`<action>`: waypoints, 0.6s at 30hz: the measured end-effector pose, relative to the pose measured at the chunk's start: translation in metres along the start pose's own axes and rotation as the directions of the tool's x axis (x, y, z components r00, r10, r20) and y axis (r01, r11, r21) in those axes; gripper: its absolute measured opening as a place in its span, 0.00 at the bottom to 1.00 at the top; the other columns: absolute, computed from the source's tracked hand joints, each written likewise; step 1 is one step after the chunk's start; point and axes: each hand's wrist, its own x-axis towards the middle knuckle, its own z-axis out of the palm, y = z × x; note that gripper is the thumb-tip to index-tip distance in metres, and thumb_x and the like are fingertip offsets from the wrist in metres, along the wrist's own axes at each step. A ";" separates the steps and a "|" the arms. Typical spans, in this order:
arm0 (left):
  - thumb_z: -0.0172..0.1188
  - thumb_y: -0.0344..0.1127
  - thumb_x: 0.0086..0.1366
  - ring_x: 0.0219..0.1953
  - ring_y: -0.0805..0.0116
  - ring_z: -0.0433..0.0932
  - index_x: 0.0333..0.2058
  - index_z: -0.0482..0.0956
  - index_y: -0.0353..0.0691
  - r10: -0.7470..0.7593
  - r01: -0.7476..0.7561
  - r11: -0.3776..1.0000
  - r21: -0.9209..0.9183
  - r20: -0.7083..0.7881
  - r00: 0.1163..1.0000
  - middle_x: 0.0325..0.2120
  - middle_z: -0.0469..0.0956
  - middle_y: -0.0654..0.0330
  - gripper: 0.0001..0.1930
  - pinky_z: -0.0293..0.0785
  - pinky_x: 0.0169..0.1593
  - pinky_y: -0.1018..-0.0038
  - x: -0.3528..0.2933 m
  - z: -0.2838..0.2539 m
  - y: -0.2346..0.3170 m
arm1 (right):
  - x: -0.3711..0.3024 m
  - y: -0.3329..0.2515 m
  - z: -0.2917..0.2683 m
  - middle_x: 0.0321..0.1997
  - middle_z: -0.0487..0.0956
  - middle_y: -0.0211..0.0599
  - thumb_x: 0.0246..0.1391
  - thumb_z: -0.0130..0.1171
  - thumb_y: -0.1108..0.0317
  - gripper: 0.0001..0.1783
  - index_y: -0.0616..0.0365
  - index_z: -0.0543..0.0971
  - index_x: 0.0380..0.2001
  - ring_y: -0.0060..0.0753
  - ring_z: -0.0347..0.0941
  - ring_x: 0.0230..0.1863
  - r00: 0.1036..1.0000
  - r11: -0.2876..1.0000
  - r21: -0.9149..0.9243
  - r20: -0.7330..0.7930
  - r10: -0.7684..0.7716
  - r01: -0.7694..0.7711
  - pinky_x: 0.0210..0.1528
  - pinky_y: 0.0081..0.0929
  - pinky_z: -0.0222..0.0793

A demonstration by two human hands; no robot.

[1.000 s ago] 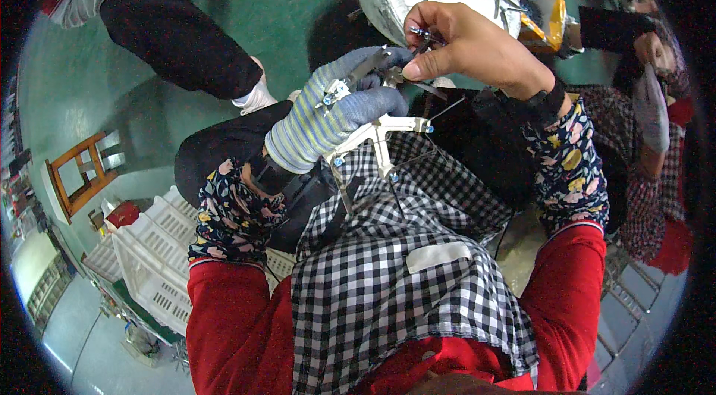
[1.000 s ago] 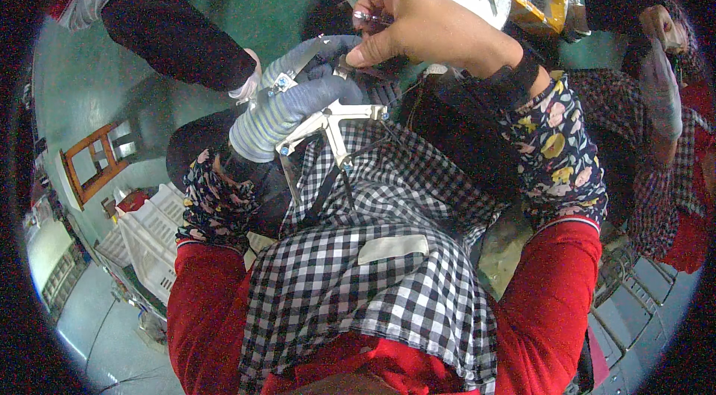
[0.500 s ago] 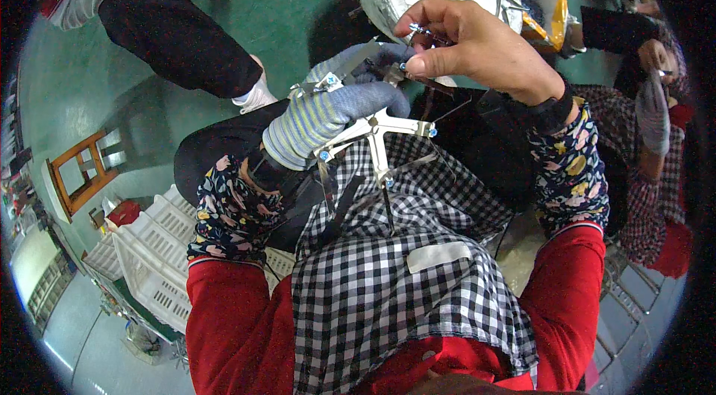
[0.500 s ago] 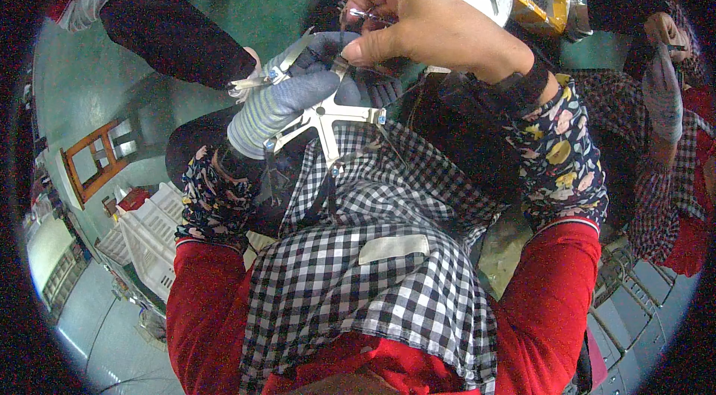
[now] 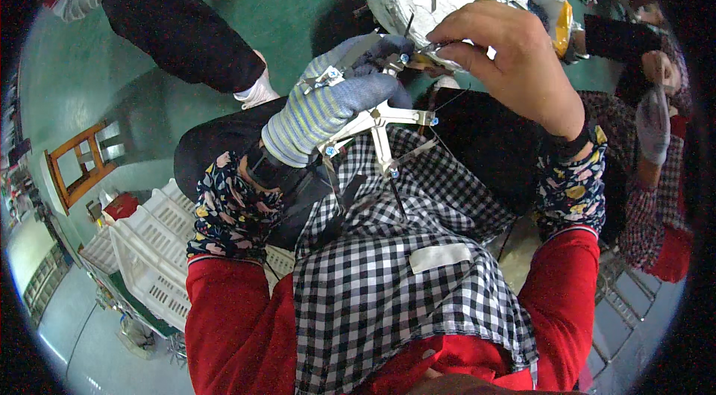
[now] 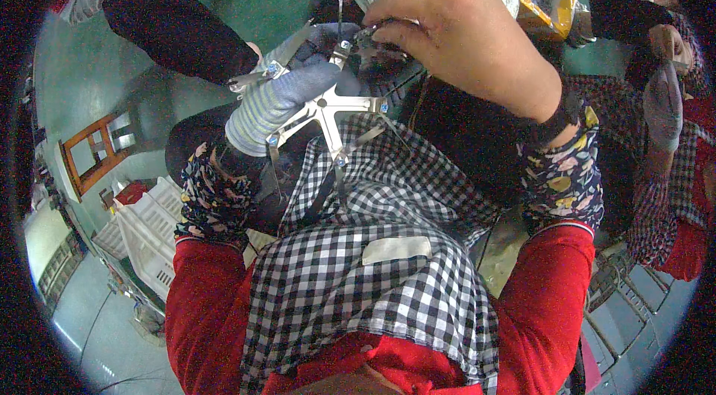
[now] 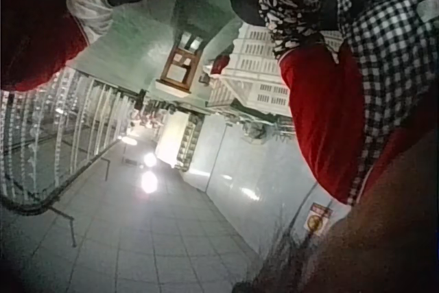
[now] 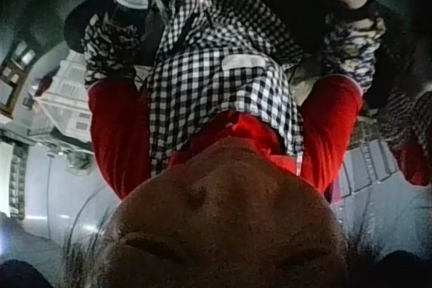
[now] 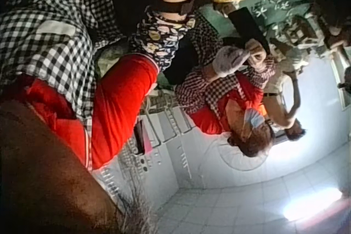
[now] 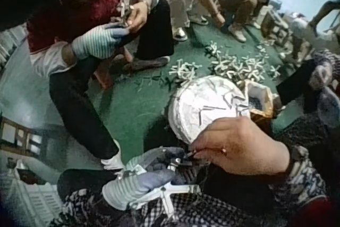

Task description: Assembling small components onto star-shaped plastic frames in a manufacturing setting.

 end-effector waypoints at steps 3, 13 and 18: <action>0.56 0.31 0.61 0.39 0.71 0.76 0.52 0.67 0.33 0.155 -0.163 0.980 0.113 0.076 0.985 0.39 0.75 0.57 0.21 0.73 0.45 0.74 0.007 -0.009 -0.015 | 0.003 -0.007 0.005 0.25 0.73 0.37 0.41 0.60 0.71 0.06 0.58 0.78 0.27 0.41 0.72 0.29 0.998 0.998 -0.016 -0.026 -0.055 0.055 0.31 0.33 0.68; 0.55 0.29 0.60 0.39 0.72 0.75 0.53 0.67 0.34 0.081 -0.081 0.995 0.051 -0.004 0.997 0.40 0.74 0.59 0.21 0.72 0.47 0.75 0.001 0.003 -0.004 | 0.002 -0.005 0.008 0.23 0.70 0.37 0.39 0.59 0.72 0.06 0.57 0.77 0.25 0.41 0.70 0.27 0.994 0.992 -0.069 -0.039 -0.104 0.101 0.29 0.34 0.67; 0.55 0.29 0.60 0.39 0.72 0.75 0.53 0.67 0.35 0.049 -0.047 0.996 0.077 -0.018 0.999 0.40 0.75 0.59 0.21 0.72 0.46 0.76 -0.002 0.004 0.001 | 0.001 -0.005 0.009 0.22 0.68 0.37 0.39 0.58 0.72 0.05 0.57 0.76 0.24 0.41 0.69 0.27 0.993 0.991 -0.065 -0.026 -0.116 0.114 0.28 0.35 0.66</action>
